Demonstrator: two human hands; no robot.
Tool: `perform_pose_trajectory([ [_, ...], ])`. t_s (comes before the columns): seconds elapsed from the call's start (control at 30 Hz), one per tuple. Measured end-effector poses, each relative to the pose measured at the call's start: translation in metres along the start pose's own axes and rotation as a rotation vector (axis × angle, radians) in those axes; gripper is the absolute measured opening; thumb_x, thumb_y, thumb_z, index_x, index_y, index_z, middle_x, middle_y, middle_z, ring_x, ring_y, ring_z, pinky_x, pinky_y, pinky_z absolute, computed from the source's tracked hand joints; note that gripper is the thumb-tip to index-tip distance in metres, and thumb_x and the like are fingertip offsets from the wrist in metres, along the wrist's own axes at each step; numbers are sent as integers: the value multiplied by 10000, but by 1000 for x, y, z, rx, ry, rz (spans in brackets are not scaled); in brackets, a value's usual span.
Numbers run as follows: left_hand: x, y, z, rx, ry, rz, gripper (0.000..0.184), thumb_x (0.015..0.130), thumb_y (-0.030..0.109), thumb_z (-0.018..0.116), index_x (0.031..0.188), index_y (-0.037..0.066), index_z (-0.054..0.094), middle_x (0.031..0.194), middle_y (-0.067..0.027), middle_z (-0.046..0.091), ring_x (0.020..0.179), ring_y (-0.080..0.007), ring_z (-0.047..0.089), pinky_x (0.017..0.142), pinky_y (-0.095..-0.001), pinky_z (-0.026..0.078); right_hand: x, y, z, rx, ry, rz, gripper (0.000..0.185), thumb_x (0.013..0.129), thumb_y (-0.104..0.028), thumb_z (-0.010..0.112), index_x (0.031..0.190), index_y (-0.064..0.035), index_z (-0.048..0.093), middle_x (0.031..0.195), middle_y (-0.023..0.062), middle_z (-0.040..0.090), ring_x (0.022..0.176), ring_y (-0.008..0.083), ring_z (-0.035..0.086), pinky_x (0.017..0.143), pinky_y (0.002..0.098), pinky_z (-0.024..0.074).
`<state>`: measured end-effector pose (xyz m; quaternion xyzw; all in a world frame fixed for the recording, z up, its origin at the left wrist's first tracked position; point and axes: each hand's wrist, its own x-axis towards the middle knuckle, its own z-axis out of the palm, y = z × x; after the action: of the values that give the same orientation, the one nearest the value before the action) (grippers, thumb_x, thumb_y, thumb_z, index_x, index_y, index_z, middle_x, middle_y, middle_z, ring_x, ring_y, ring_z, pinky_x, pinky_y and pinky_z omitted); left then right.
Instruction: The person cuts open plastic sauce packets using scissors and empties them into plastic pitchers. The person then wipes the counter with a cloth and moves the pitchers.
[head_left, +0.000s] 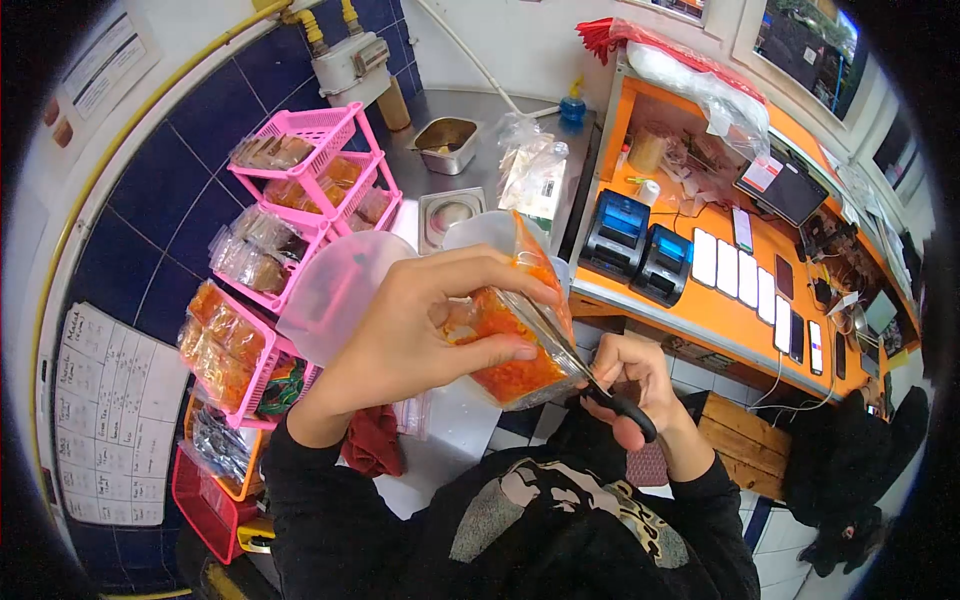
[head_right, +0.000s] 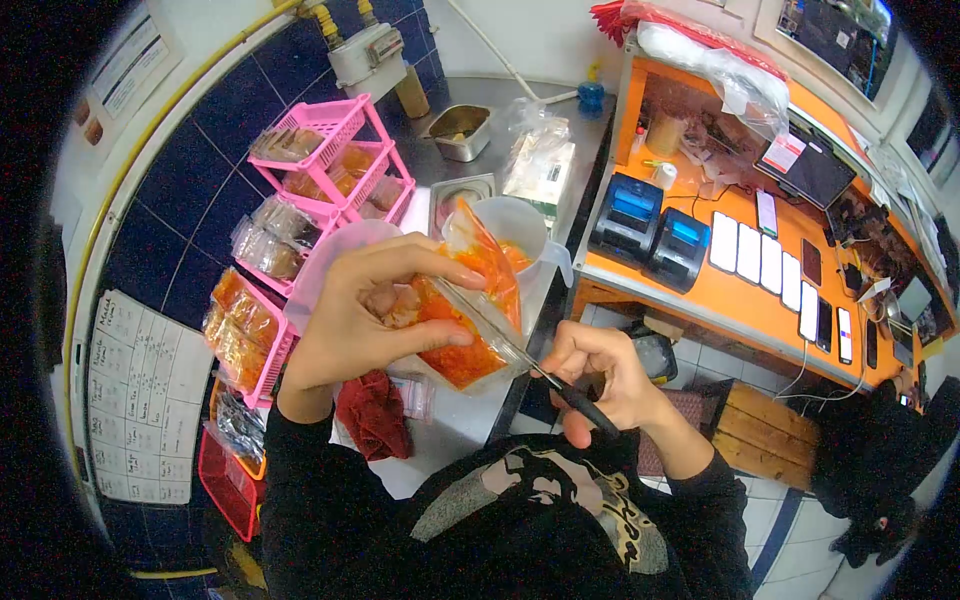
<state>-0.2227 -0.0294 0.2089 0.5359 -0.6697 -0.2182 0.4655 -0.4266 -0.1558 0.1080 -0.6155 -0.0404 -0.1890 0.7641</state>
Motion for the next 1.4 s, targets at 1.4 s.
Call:
perform_pose_trajectory([
  [1.4,-1,-14,58,-644,-362,-151,446,627,26,765,1031,-8,579,1027,-103,578,994,-189,530,879,-318,405,-32,0,36,370,211,-1,817,507,-311,876,957,-118,222,941,86,494,797,96,526,622,197,420],
])
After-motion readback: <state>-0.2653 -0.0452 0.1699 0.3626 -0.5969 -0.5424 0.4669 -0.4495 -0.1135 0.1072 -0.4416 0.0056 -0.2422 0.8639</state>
